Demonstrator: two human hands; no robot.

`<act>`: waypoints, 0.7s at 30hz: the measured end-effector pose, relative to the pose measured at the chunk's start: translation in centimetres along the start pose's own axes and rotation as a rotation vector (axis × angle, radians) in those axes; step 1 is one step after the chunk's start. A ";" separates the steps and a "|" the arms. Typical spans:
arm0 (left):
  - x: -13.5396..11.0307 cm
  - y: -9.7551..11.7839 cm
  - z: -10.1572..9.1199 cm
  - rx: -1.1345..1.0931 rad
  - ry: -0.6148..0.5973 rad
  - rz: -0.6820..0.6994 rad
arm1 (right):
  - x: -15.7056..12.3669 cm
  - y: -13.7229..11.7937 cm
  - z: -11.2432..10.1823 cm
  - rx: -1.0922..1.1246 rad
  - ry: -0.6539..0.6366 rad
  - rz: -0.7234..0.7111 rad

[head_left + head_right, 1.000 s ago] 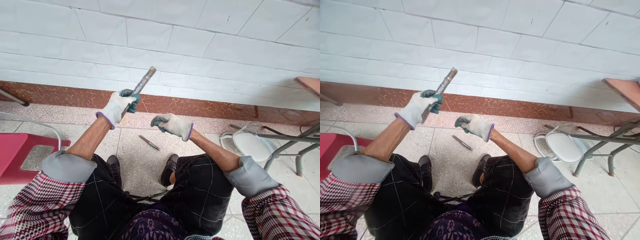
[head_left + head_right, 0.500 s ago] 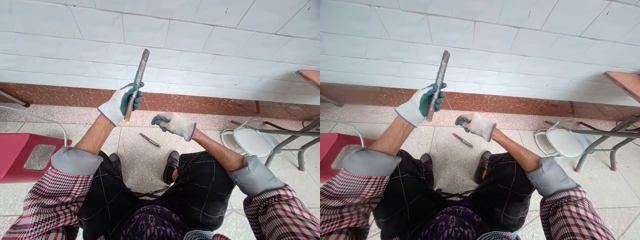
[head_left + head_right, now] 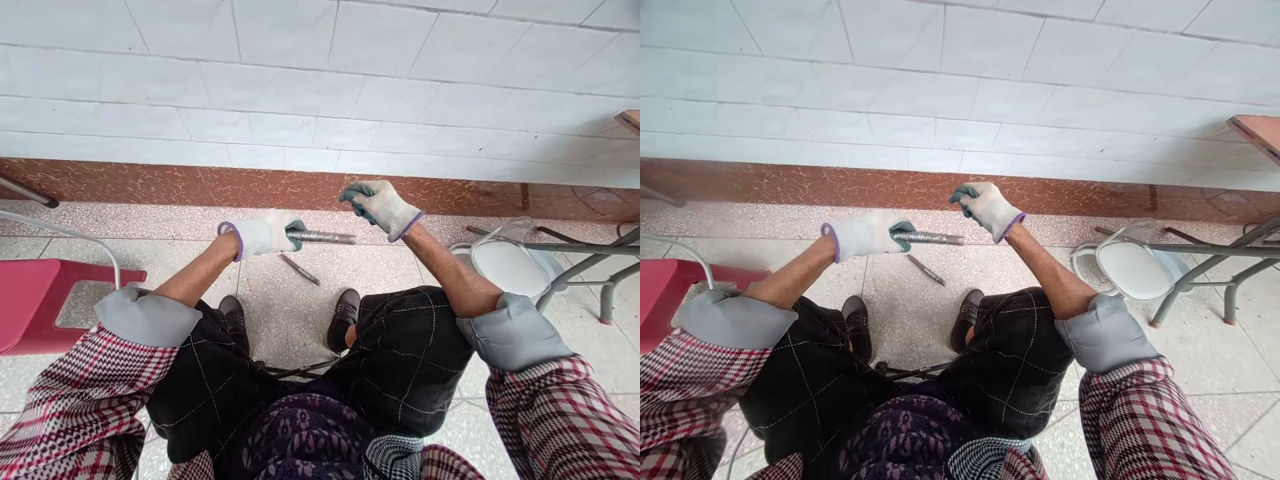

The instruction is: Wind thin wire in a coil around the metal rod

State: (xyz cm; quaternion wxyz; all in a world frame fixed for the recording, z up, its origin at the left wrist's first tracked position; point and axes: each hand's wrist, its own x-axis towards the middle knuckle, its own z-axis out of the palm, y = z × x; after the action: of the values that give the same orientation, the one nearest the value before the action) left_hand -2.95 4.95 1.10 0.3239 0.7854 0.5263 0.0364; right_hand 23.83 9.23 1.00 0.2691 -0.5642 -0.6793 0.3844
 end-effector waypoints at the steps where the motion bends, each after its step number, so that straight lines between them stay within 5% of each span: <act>1: -0.3 0.4 0.2 -0.119 0.016 0.011 | 0.2 0.9 0.1 -0.011 -0.017 0.053; 5: 0.0 0.7 0.1 -0.381 0.177 -0.056 | -1.3 1.8 2.3 -0.129 -0.345 0.112; 9: 2.0 -0.9 -0.8 -0.075 0.296 -0.140 | -4.2 -1.7 4.4 -0.182 -0.564 -0.069; 12: 3.5 -1.9 -0.7 0.373 0.197 -0.182 | -4.5 -4.3 3.7 -0.147 -0.466 -0.125; 15: 3.6 -1.3 0.6 0.556 -0.015 -0.205 | -2.7 -4.0 2.2 -0.177 -0.275 -0.102; 18: 2.3 0.8 1.8 0.513 -0.117 -0.058 | -0.9 -1.3 1.4 -0.207 -0.235 -0.012; 21: 0.8 2.6 1.9 0.242 0.013 0.050 | -0.7 1.0 1.8 -0.109 -0.330 0.034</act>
State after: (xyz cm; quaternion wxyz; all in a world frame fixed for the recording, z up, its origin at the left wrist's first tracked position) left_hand 0.21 4.18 0.80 0.2221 0.8314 0.5092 -0.0142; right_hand 23.09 8.22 -0.82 0.1163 -0.5187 -0.7244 0.4389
